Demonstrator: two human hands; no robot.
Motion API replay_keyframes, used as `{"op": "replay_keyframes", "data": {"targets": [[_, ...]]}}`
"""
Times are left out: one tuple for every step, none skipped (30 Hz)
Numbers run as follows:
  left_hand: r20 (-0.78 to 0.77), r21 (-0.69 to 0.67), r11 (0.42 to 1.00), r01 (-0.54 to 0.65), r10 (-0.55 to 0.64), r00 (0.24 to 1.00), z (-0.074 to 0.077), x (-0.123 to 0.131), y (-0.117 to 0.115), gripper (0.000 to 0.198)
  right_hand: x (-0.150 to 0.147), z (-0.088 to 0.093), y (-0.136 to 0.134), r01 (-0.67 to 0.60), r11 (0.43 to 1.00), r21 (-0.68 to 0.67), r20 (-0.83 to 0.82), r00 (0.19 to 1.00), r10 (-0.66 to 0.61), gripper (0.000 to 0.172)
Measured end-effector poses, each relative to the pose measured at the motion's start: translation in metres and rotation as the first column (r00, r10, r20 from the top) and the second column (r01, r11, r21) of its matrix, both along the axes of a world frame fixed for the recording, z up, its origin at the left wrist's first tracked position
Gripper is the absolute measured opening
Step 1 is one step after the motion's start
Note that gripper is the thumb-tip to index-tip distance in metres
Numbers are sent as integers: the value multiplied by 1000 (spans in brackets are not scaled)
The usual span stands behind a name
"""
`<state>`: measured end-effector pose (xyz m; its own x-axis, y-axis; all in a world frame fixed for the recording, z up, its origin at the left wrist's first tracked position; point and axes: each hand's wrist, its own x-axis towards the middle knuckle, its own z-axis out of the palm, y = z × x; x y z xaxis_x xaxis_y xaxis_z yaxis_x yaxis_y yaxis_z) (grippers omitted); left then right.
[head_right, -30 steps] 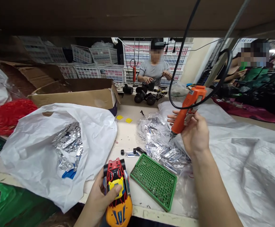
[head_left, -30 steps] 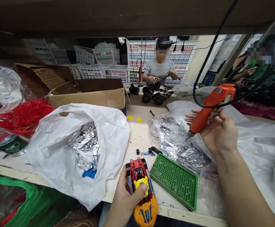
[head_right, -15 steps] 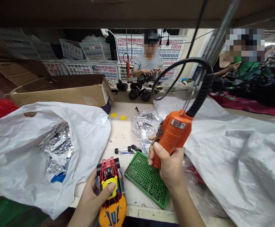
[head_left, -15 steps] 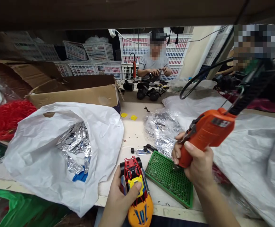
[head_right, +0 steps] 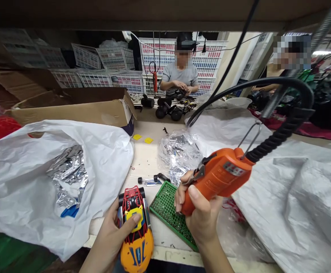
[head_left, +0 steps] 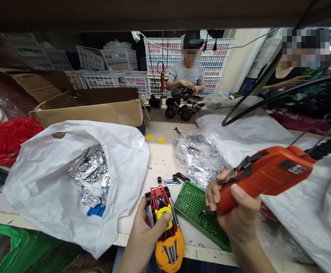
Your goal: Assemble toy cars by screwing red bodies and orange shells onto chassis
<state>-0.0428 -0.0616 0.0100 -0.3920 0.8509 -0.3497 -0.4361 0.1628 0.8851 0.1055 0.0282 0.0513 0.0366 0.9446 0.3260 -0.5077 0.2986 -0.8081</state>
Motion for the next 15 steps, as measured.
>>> {"op": "replay_keyframes", "data": {"targets": [[1, 2, 1000, 3, -3, 1000, 0, 0, 0, 67, -1, 0, 0, -6, 1000, -4, -4, 1000, 6, 19], [2, 6, 1000, 7, -7, 1000, 0, 0, 0, 66, -2, -1, 0, -12, 1000, -8, -6, 1000, 12, 19], [2, 10, 1000, 11, -11, 1000, 0, -1, 0, 66, -3, -1, 0, -13, 1000, -13, -5, 1000, 13, 19], [0, 13, 1000, 13, -13, 1000, 0, -1, 0, 65, -3, -1, 0, -9, 1000, -17, -2, 1000, 9, 19], [0, 15, 1000, 15, -15, 1000, 0, -1, 0, 65, -4, -1, -1, -2, 1000, -21, 1, 1000, 2, 19], [1, 18, 1000, 16, -16, 1000, 0, -1, 0, 65, -4, -1, -1, 3, 1000, -24, 5, 1000, -2, 19], [1, 20, 1000, 16, -16, 1000, 0, -1, 0, 65, -4, -1, -2, 7, 1000, -24, 7, 1000, -7, 19], [1, 23, 1000, 15, -15, 1000, 0, -1, 1, 64, -4, -1, -2, 8, 1000, -24, 7, 1000, -8, 19], [0, 25, 1000, 12, -12, 1000, 0, -1, 1, 64, -4, -1, -3, 7, 1000, -22, 7, 1000, -7, 19], [0, 25, 1000, 8, -8, 1000, 0, -1, 0, 64, -4, -1, -3, 5, 1000, -21, 8, 1000, -5, 20], [-1, 23, 1000, 3, -3, 1000, 0, 0, 0, 64, -5, -1, -4, 5, 1000, -20, 9, 1000, -5, 20], [0, 19, 1000, -3, 3, 1000, -1, 0, 0, 65, -5, -1, -4, 8, 1000, -19, 12, 1000, -8, 20], [3, 14, 1000, -9, 9, 1000, -1, 0, 0, 67, -5, -2, -4, 11, 1000, -17, 15, 1000, -11, 20], [7, 10, 1000, -14, 14, 1000, -2, 0, 1, 69, -5, -2, -5, 14, 1000, -14, 19, 1000, -14, 21], [10, 8, 1000, -17, 17, 1000, -3, 0, 1, 70, -5, -2, -5, 19, 1000, -12, 22, 1000, -19, 21]]}}
